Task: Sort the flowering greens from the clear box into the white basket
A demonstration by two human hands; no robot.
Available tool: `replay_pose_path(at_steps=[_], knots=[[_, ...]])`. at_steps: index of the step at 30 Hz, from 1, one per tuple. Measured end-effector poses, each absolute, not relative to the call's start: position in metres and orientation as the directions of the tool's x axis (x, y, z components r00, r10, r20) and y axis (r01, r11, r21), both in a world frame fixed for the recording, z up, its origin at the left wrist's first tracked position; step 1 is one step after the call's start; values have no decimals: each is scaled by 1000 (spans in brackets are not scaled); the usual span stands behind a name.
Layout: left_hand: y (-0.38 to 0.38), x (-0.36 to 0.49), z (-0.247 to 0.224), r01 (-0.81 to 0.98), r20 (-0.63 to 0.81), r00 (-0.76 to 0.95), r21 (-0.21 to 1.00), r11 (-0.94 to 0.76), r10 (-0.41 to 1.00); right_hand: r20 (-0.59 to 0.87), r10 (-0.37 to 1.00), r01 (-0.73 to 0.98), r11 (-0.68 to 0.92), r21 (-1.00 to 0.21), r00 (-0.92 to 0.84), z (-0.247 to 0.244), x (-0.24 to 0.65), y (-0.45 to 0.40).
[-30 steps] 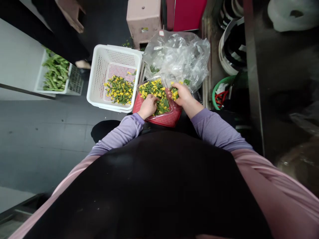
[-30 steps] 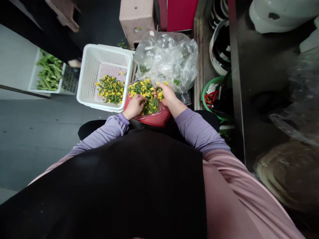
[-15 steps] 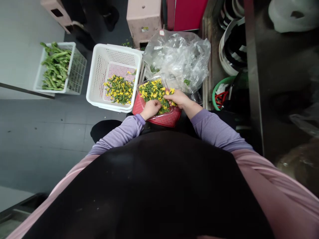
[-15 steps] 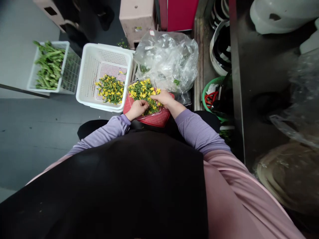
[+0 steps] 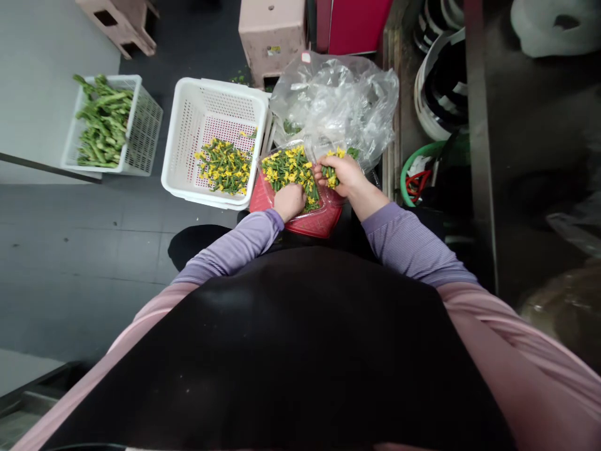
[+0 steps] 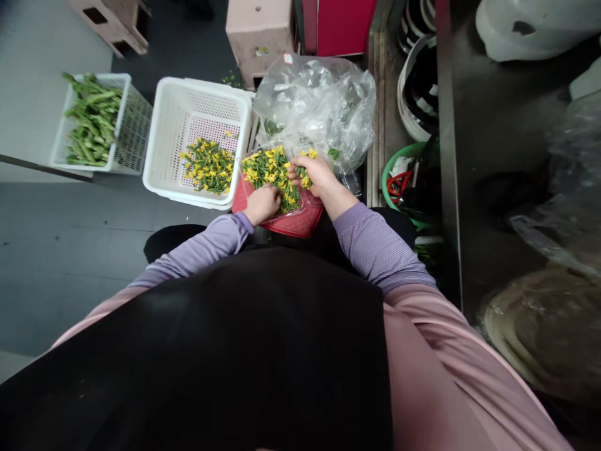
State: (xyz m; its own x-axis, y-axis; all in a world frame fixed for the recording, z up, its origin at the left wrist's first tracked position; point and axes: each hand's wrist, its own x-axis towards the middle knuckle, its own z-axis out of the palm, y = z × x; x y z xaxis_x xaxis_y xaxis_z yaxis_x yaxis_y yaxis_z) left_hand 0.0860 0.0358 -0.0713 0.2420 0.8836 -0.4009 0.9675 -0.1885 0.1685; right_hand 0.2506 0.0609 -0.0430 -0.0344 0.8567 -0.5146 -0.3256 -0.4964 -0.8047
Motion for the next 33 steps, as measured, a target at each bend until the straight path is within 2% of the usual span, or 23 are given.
replay_pose_path(at_steps=[7,10,12,16,20,23,27,33], knots=[[53,110,-96,980,-410,147,181,-78,900,-480,877,-310,-465,-829,-29,-46,246,58],[55,97,-95,963,-417,82,269,37,905,-490,870,-308,-479,-822,-43,-48,245,59],[52,86,-90,913,-416,41,385,136,908,-513,857,-295,-502,-813,-46,-51,244,59],[42,70,-69,624,-550,32,663,413,834,-534,843,-188,-535,-824,-64,-58,239,52],[33,66,-46,345,-653,165,740,577,739,-466,862,-156,-497,-853,-198,-62,231,42],[30,63,-42,256,-658,185,749,611,730,-447,866,-198,-490,-849,-225,-61,226,39],[29,55,-47,122,-629,91,776,618,772,-513,840,-246,-543,-803,-178,-60,230,44],[29,69,-44,63,-494,55,869,491,868,-547,784,-224,-613,-758,-294,-52,234,45]])
